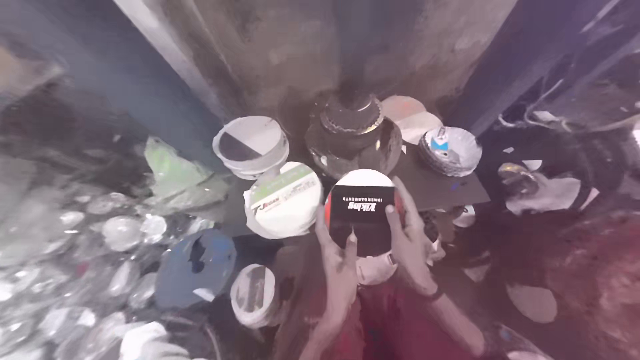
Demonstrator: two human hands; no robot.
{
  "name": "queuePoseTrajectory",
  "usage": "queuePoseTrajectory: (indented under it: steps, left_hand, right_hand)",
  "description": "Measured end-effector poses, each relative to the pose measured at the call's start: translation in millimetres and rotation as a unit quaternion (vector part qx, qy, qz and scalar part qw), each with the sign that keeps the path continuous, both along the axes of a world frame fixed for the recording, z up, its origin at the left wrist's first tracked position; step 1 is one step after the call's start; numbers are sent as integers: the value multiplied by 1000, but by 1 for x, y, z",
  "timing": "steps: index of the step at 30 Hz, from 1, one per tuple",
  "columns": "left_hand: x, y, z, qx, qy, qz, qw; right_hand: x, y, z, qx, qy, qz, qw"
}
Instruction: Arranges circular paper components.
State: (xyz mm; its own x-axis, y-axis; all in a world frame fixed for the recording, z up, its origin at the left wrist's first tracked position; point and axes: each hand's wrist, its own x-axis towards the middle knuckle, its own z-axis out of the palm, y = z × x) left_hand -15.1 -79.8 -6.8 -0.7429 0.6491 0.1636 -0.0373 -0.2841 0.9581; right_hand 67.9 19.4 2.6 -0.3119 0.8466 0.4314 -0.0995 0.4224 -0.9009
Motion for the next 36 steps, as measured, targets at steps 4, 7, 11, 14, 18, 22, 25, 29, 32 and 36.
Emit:
queuePoseTrajectory:
  steps: [4,7,11,14,18,22,25,29,32,36]
  left_hand:
    - [14,7,-8,16,59,-6,998]
    - [18,11,-9,35,49,-7,998]
    - [20,15,-8,54,66,1,996]
    - [11,15,-7,47,52,20,997]
    - [-8,5,-6,69,-88,31,993]
    - [-17,-8,-3,107,-119,43,986]
    - [-21,-13,-3,133,-113,43,984]
    - [-25,-21,-1,135,-121,61,982]
    - [-30,-25,-4,117,-117,73,984]
    - [-35,-26,-5,90,-107,78,987]
  right_hand:
    - [-2,-1,-3,24,33,-86,995]
    - [-2,13,-3,77,20,-92,993]
    - [-2,20,-6,80,26,-82,993]
    - [3,20,-4,44,19,0,999]
    - [12,58,16,111,-69,18,991]
    - [-5,107,53,301,-165,-106,933]
    - [-39,124,66,384,-251,-132,879]
    - [-58,132,74,406,-332,-139,840]
    - [-57,131,75,352,-388,-125,843]
    - [-56,134,67,371,-362,-127,846]
